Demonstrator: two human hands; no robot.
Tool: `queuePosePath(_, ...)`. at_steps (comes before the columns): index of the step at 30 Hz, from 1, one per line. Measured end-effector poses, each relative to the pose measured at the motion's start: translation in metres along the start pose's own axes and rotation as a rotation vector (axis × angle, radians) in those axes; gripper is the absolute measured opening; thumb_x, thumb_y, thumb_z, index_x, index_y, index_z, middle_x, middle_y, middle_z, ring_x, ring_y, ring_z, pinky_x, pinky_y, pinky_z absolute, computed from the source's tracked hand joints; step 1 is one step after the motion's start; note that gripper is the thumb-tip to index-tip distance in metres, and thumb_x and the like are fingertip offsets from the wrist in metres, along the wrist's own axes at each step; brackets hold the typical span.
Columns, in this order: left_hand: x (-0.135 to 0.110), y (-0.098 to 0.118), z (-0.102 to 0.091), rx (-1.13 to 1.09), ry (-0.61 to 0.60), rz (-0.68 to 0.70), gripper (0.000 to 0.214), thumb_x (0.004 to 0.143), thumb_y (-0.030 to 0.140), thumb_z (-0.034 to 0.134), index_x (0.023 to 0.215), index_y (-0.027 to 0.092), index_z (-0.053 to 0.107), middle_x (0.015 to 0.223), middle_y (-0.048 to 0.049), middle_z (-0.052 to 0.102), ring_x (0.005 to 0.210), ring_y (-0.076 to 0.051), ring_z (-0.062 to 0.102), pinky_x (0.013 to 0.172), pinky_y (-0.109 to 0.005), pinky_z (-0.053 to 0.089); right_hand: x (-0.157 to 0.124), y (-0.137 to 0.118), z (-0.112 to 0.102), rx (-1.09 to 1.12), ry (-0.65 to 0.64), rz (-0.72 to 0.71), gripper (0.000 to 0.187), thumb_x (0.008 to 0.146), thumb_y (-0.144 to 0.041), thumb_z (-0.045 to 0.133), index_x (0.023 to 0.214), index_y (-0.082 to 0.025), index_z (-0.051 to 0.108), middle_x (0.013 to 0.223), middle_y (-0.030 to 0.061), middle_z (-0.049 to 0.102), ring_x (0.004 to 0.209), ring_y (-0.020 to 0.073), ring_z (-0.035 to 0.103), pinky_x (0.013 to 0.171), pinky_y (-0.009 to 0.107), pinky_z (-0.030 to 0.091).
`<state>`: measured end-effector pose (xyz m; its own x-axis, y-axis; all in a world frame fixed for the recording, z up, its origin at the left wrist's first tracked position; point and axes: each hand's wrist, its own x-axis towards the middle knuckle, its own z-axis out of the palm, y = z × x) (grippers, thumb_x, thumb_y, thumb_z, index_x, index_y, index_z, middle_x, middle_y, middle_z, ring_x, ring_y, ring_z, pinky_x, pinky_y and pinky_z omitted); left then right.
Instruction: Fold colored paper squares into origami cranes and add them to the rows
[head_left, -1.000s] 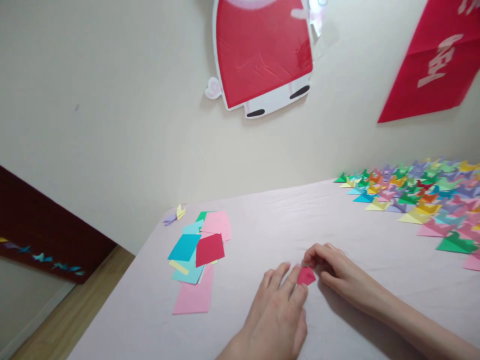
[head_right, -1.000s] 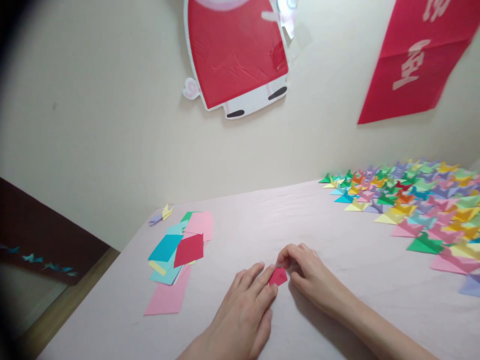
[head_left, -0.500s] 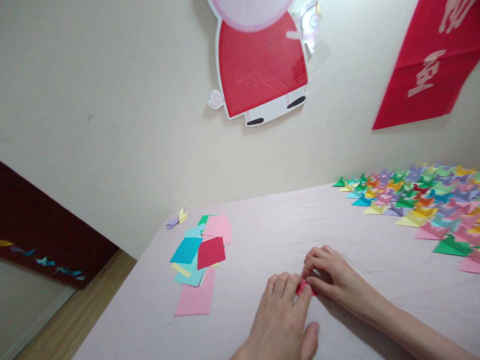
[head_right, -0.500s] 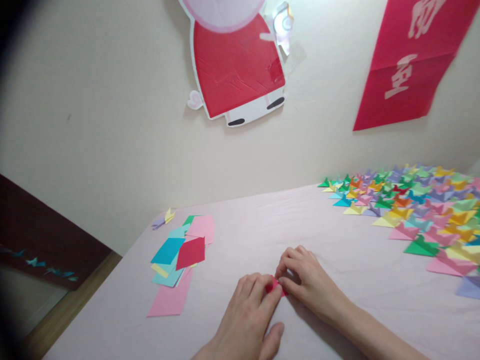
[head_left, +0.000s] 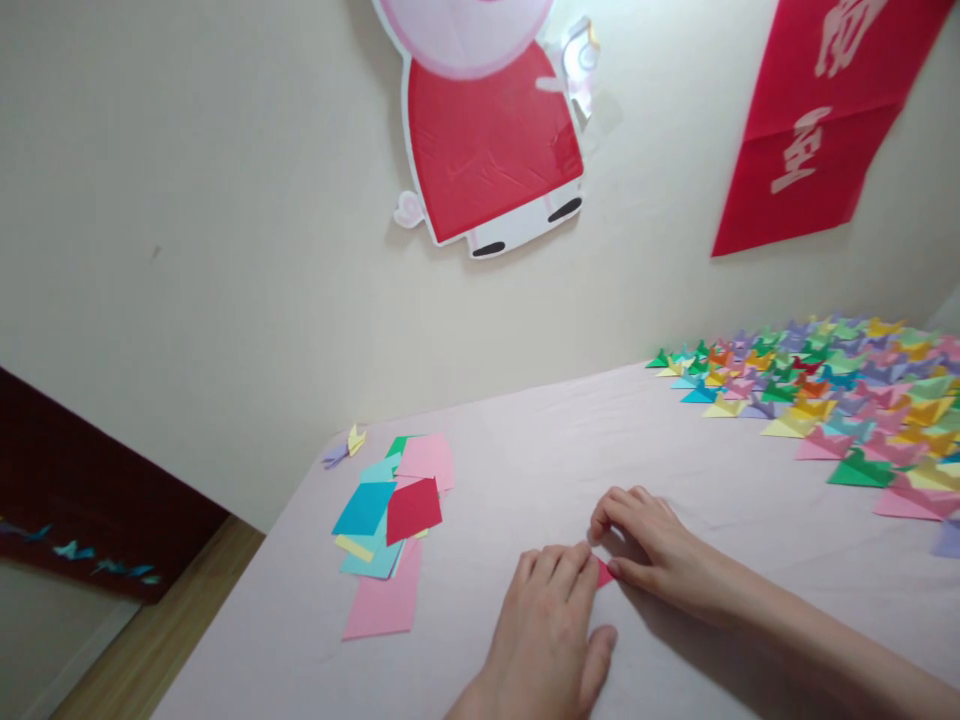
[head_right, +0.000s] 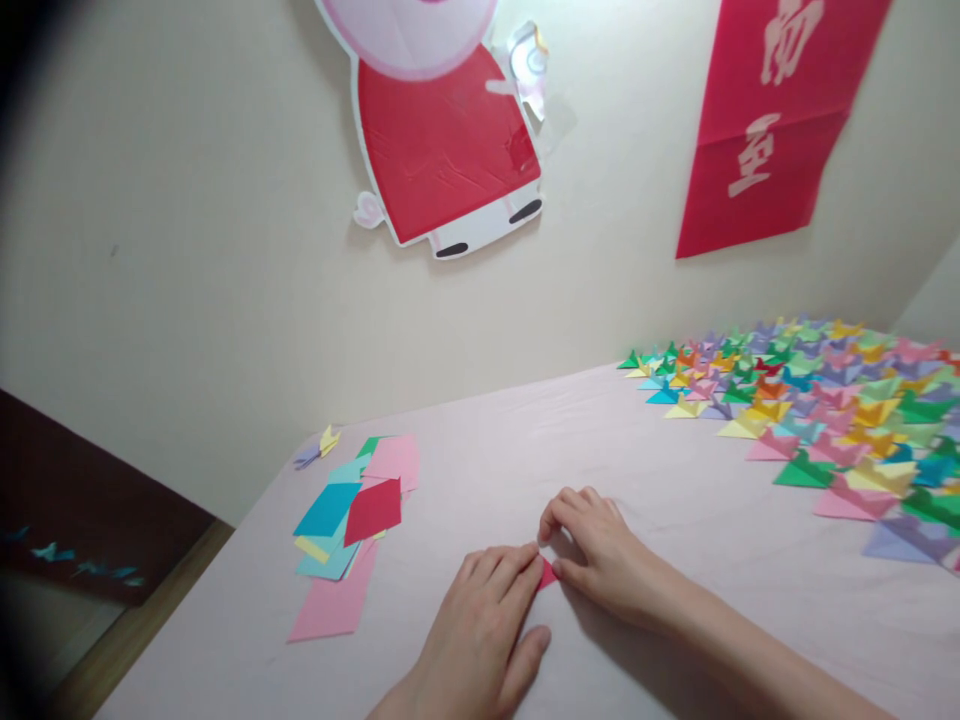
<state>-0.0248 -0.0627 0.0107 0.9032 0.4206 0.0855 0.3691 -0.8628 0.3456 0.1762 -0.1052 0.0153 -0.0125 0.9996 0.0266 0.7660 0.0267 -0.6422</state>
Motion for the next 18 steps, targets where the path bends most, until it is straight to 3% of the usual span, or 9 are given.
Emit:
queuePosePath(4, 0.001, 0.001, -0.009, -0.002, -0.024, -0.017, 0.043, 0.092, 0.026, 0.057, 0.133, 0.017, 0.050, 0.139, -0.0081, 0.053, 0.118, -0.027, 0.048, 0.102, -0.043, 0.039, -0.002, 0.000, -0.007, 0.013, -0.047, 0.027, 0.030, 0.065, -0.005, 0.056, 0.089, -0.024, 0.059, 0.102, 0.0037, 0.062, 0.101, 0.0252, 0.050, 0.090, 0.041, 0.039)
queuePosePath(12, 0.015, 0.004, -0.010, -0.022, 0.025, -0.116, 0.023, 0.086, 0.012, 0.064, 0.108, 0.018, 0.059, 0.114, -0.0054, 0.060, 0.101, -0.025, 0.053, 0.090, -0.042, 0.045, -0.002, -0.003, 0.001, 0.062, -0.032, -0.089, 0.019, 0.071, -0.007, 0.057, 0.080, -0.024, 0.064, 0.090, 0.0020, 0.066, 0.094, 0.0237, 0.051, 0.086, 0.041, 0.040)
queuePosePath(18, 0.016, -0.001, -0.006, -0.020, 0.130, -0.036, 0.008, 0.088, 0.012, 0.061, 0.093, 0.017, 0.058, 0.101, -0.0051, 0.061, 0.092, -0.023, 0.054, 0.083, -0.039, 0.046, 0.001, 0.000, 0.001, 0.082, -0.062, -0.083, 0.016, 0.072, -0.010, 0.062, 0.079, -0.024, 0.065, 0.089, 0.0019, 0.066, 0.093, 0.0234, 0.052, 0.085, 0.039, 0.041)
